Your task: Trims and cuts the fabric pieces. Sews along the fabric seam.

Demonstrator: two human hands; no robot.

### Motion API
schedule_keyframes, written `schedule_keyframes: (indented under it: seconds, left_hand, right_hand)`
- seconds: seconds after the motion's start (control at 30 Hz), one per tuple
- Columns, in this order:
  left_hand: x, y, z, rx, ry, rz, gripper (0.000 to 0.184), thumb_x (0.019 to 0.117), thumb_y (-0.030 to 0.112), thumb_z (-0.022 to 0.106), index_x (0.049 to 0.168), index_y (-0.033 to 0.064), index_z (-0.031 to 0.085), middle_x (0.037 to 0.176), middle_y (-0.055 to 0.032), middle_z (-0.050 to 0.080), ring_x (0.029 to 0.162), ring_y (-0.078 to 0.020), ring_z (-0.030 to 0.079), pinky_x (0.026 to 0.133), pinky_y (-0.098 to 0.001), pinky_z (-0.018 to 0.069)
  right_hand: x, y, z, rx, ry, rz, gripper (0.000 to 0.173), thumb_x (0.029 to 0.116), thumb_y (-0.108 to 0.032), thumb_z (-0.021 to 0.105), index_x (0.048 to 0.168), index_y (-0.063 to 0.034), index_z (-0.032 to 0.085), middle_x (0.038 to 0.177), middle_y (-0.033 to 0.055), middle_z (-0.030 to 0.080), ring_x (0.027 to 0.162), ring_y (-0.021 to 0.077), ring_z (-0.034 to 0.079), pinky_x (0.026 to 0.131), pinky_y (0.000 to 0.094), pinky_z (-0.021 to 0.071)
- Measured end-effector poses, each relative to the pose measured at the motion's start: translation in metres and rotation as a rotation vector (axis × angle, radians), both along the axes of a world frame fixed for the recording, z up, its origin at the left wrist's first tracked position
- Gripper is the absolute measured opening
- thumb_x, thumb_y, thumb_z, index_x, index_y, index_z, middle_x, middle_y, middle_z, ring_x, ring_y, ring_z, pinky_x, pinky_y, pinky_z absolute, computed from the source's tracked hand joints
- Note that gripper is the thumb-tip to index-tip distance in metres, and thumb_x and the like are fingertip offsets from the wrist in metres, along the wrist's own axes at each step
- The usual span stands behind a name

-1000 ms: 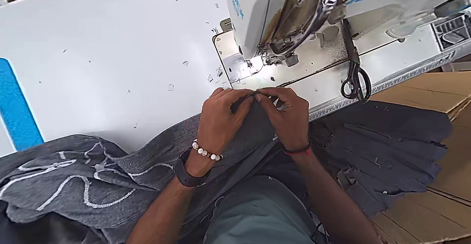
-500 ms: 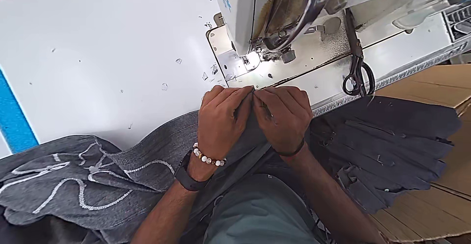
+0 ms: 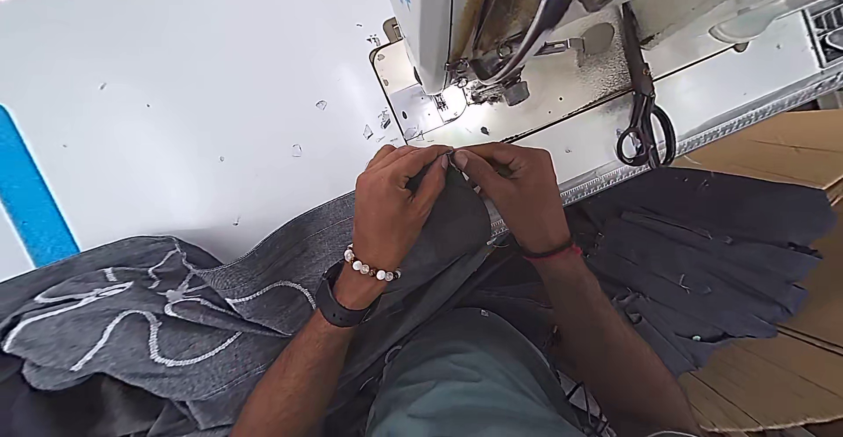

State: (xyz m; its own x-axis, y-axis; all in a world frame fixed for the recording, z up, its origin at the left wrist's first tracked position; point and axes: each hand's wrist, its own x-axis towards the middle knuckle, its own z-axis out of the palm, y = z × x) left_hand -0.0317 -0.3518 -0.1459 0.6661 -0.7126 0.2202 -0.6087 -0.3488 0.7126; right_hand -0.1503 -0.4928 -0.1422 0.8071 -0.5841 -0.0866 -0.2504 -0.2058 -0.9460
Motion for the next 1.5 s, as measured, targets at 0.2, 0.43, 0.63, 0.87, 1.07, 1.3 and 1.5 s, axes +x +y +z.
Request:
schedule_keyframes:
  seconds: [0.2,0.43,0.63,0.87,1.07,1.3,1.5]
  left_hand:
    - [-0.001,0.003,0.011,0.102,0.017,0.001,0.021,0.1021,0.024,0.063,0.114,0.0160,0.079,0.099,0.0018,0.077,0.089,-0.0094,0.066,0.080,-0.0282,0.0500]
    - [-0.006,0.004,0.017,0.201,0.003,0.043,0.021,0.0998,0.026,0.066,0.111,0.0170,0.081,0.092,0.0010,0.077,0.081,-0.0093,0.068,0.073,-0.0289,0.0530]
    - [-0.005,0.001,0.016,0.138,-0.085,0.028,0.021,0.1008,0.023,0.063,0.111,0.0144,0.080,0.098,0.0002,0.077,0.090,-0.0135,0.068,0.081,-0.0335,0.0511]
    - [0.000,0.002,0.018,0.141,0.105,0.081,0.019,0.1010,0.033,0.065,0.101,0.0197,0.078,0.078,0.0042,0.070,0.062,-0.0047,0.061,0.055,-0.0254,0.0483]
    - [0.017,0.002,0.014,0.150,0.305,0.035,0.026,0.1034,0.038,0.059,0.095,0.0197,0.076,0.063,0.0022,0.063,0.045,-0.0113,0.050,0.041,-0.0303,0.0388]
    - [0.033,-0.024,-0.005,0.210,-0.160,-0.053,0.023,0.1048,0.027,0.058,0.106,0.0115,0.075,0.100,-0.0083,0.070,0.090,-0.0265,0.068,0.076,-0.0471,0.0548]
    - [0.033,-0.026,-0.019,0.123,-0.472,-0.103,0.015,0.1004,0.015,0.062,0.108,0.0140,0.075,0.110,-0.0033,0.074,0.106,-0.0266,0.065,0.085,-0.0431,0.0473]
  right_hand:
    - [0.000,0.000,0.001,0.070,-0.016,0.001,0.007,0.0949,-0.018,0.075,0.099,-0.0132,0.078,0.074,-0.0014,0.071,0.051,0.0087,0.058,0.041,0.0228,0.0465]
    - [0.014,0.022,-0.020,-0.590,-0.056,-0.171,0.009,0.0925,-0.020,0.075,0.097,-0.0129,0.078,0.086,-0.0009,0.071,0.072,0.0074,0.065,0.056,0.0243,0.0514]
    - [0.014,0.027,-0.017,-0.943,-0.103,-0.163,0.010,0.0944,-0.015,0.072,0.097,-0.0107,0.081,0.091,0.0040,0.076,0.085,0.0171,0.072,0.070,0.0322,0.0578]
    - [0.012,0.028,-0.014,-0.984,-0.061,-0.097,0.015,0.0965,-0.017,0.069,0.102,-0.0113,0.081,0.097,0.0040,0.077,0.092,0.0190,0.072,0.075,0.0356,0.0563]
    - [0.018,0.021,-0.017,-0.622,0.103,-0.146,0.013,0.0936,-0.026,0.073,0.100,-0.0163,0.077,0.085,-0.0038,0.074,0.076,0.0137,0.067,0.064,0.0346,0.0521]
    - [0.035,0.018,-0.035,-1.006,0.095,-0.152,0.018,0.0996,-0.021,0.062,0.095,-0.0082,0.074,0.085,0.0079,0.067,0.081,0.0258,0.065,0.066,0.0384,0.0508]
    - [0.028,0.020,-0.031,-1.039,0.117,-0.018,0.020,0.0993,-0.019,0.062,0.103,-0.0066,0.077,0.091,0.0108,0.066,0.084,0.0272,0.064,0.064,0.0377,0.0509]
